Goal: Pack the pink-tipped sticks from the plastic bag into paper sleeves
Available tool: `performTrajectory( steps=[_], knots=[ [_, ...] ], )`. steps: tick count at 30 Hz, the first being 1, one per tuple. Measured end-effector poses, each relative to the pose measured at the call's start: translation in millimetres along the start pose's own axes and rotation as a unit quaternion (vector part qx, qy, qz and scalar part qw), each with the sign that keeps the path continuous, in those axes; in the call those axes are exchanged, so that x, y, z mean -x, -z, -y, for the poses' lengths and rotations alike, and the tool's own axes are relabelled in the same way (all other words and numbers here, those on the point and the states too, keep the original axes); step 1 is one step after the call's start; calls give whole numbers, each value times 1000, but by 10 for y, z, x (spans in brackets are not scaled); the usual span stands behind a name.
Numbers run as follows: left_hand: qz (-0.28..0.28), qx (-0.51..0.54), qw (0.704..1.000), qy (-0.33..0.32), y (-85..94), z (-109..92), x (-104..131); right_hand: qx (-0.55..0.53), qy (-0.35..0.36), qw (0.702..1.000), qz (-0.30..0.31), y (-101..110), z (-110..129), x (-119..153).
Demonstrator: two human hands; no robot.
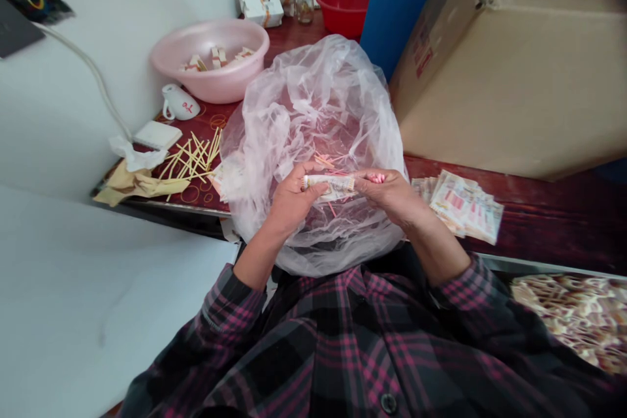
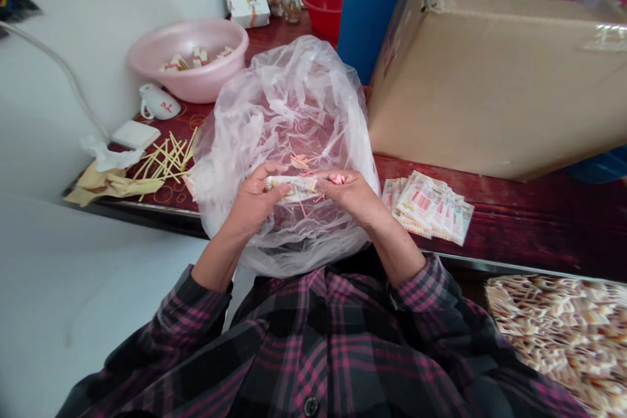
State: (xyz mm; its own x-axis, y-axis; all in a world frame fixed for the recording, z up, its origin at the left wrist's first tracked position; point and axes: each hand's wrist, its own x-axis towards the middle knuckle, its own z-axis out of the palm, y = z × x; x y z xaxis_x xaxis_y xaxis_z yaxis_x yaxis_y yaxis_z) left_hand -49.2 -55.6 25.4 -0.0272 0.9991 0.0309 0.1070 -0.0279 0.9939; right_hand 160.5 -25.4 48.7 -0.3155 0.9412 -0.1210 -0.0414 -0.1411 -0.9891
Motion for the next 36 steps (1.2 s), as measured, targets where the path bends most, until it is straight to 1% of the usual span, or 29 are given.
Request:
performTrajectory(
  steps=[3,6,9,12,15,18,21,24,28,31,33,35,36],
  knots=[
    [-2,13,1000,8,24,-19,2,2,7,1000,2,12,12,1],
    [-1,8,1000,0,40,-25,4,12,24,1000,15,1,4,-1],
    [41,-5,999,-11,49,-31,11,27,40,999,26,-13,-8,-2],
    [65,14,998,-8,71,-22,6,34,21,999,35,11,-14,7],
    [60,58,996,-8,99,-2,-9,38,-2,999,22,51,-12,16],
    [58,72,996,-3,105,0,-10,53,-5,998,14,60,-10,15],
    [66,76,995,7,89,-16,2,79,8,997,10,46,-18,6],
    [71,86,994,9,78,-20,3,82,21,996,6,37,-29,4],
    [55,94,994,5,85,14,-23,96,50,994,34,25,-31,11],
    [53,78,995,2,78,34,-20,114,65,991,37,5,-46,-1],
    [71,50,996,3,65,27,0,120,56,991,36,-11,-65,-23],
    [89,-10,996,-9,54,6,24,123,44,991,32,-25,-81,-49],
    [93,-49,994,-30,51,-6,31,125,38,991,29,-30,-85,-61]
  ],
)
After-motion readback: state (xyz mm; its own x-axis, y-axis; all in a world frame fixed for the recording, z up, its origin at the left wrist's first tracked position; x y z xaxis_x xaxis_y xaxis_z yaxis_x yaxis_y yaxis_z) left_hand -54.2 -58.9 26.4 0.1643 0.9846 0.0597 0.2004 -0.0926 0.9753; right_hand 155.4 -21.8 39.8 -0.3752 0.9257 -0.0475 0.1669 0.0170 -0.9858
